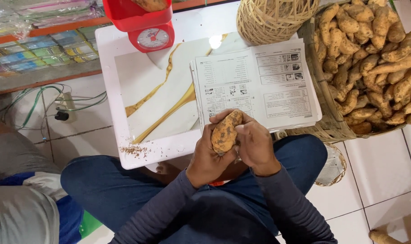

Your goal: Inspecting sweet potatoes for quality and weighing them on a scale.

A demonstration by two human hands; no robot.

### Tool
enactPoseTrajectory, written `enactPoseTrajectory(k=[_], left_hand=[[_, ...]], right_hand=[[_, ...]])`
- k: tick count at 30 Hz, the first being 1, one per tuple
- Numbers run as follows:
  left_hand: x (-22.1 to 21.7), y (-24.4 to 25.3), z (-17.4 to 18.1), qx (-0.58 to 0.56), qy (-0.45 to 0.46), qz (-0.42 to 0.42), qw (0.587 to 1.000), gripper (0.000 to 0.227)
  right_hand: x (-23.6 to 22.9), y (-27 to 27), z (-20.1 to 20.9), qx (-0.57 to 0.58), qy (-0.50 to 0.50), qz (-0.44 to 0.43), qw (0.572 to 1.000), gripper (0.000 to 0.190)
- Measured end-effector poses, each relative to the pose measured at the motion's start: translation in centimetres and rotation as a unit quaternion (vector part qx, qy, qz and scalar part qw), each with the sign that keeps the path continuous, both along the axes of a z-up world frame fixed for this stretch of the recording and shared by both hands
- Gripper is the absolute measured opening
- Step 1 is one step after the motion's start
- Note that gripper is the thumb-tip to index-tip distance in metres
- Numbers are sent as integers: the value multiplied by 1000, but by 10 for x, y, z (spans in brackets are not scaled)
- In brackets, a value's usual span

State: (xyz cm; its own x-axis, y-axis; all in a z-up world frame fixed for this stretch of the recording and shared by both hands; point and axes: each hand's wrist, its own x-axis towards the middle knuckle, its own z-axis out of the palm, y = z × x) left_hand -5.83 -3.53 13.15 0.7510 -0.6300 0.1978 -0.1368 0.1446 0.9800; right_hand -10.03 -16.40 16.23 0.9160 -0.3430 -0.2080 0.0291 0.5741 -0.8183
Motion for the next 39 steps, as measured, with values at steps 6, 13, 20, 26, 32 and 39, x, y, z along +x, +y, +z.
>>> enactPoseTrajectory(k=[6, 13, 20, 26, 32, 39], left_hand=[[2, -5, 1, -26, 49, -13, 998, 45], [1, -2, 13, -17, 36, -8, 999, 47], [2, -2, 1, -57, 78, -22, 995, 48], [5, 3, -10, -120, 168, -66, 976, 47], [9, 3, 3, -161, 232, -98, 954, 38], [6, 6, -28, -162, 267, -115, 943, 42]], right_hand=[[3, -1, -4, -22, -10, -5, 1000, 58], [-1, -10, 3, -253, -58, -8, 966, 58], [-2, -3, 7, -221, -87, 6, 971, 59], [-4, 7, 3, -173, -92, 6, 981, 56], [-1, 7, -6, -129, -97, 2, 987, 55], [1, 12, 3, -111, -56, -7, 992, 50]])
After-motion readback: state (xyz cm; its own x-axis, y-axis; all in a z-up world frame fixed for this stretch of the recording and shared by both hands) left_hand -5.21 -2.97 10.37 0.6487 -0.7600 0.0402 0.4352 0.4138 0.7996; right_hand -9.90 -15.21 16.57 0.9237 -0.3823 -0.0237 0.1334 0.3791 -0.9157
